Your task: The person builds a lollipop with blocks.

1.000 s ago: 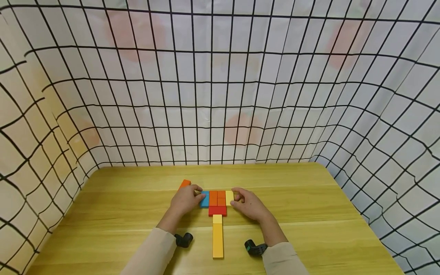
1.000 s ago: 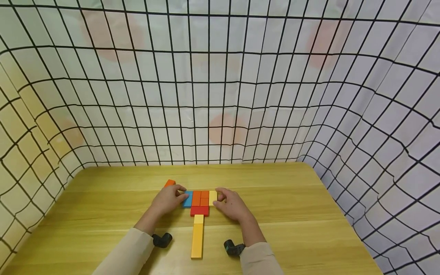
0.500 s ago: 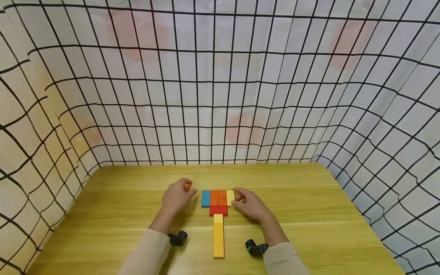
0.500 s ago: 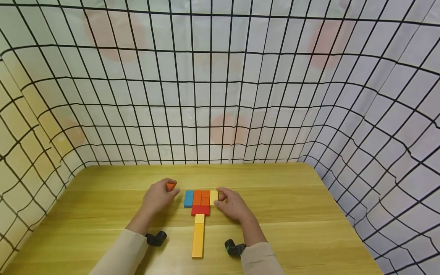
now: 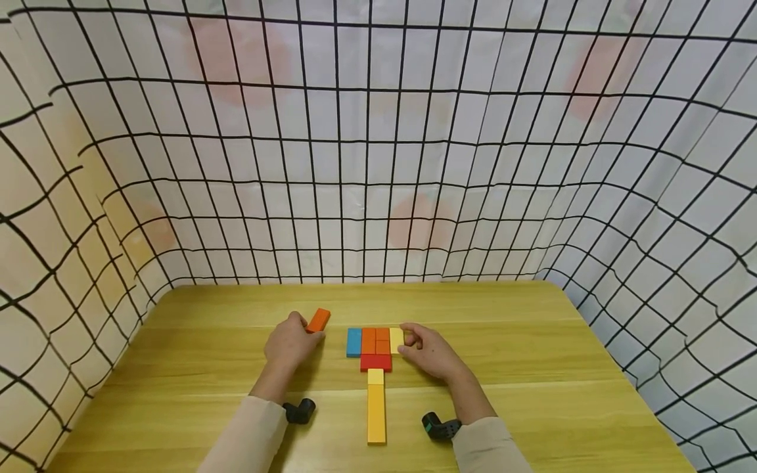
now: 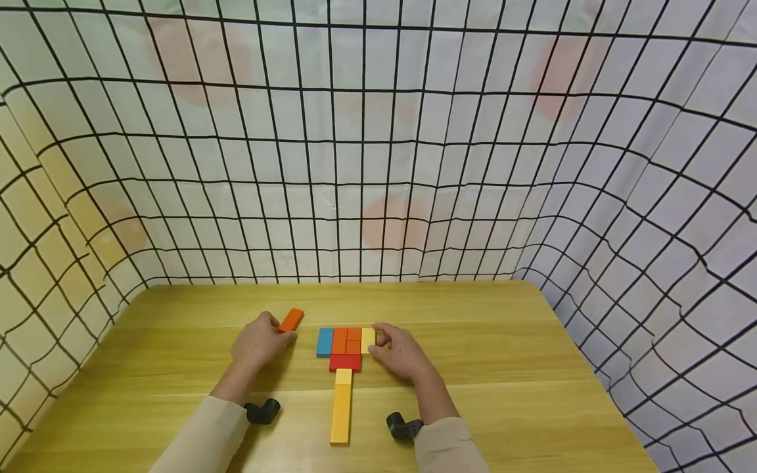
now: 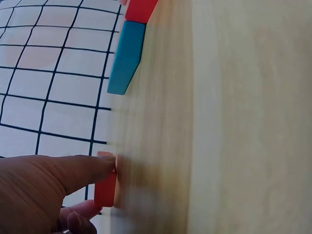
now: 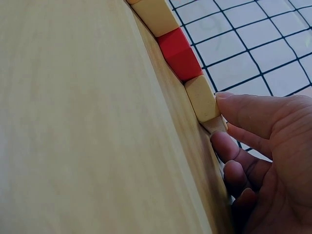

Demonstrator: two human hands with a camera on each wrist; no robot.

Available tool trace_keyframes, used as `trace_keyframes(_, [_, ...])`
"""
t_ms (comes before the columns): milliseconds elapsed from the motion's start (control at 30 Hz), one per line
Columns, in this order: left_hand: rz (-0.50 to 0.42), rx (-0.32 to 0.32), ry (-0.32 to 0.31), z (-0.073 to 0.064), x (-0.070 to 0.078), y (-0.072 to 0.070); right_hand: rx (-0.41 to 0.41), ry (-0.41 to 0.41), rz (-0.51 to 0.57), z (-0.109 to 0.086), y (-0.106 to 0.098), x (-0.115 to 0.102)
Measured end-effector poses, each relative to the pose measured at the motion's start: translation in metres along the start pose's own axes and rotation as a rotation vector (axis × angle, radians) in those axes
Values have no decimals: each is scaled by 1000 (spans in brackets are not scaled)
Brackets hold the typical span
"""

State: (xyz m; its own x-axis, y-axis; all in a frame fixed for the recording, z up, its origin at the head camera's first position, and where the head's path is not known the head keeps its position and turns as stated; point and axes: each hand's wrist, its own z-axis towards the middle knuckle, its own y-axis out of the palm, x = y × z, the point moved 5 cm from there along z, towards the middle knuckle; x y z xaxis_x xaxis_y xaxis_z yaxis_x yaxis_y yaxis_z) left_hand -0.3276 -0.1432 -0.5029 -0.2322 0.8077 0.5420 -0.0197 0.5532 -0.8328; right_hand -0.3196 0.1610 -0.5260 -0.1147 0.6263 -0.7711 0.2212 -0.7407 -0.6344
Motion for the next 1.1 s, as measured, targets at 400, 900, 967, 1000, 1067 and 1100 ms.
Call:
trace_keyframes(400, [-60,-8,28,2,1,4,13,21,34,0,0,1])
trace_keyframes(900, [-223,-40,169,5,27,19,10,3,35,1,0,1])
trace_keyframes(967, [-227,-44,183,4,30,21,9,3,38,1,0,2])
trace_keyframes(1000, [-231,-45,192,4,32,21,10,3,41,2,1,2])
trace_keyframes(1067, [-230,-53,210,3,36,23,9,8,52,2,1,2])
trace_keyframes(1100, [-228,-58,219,3,38,24,9,7,57,2,1,3])
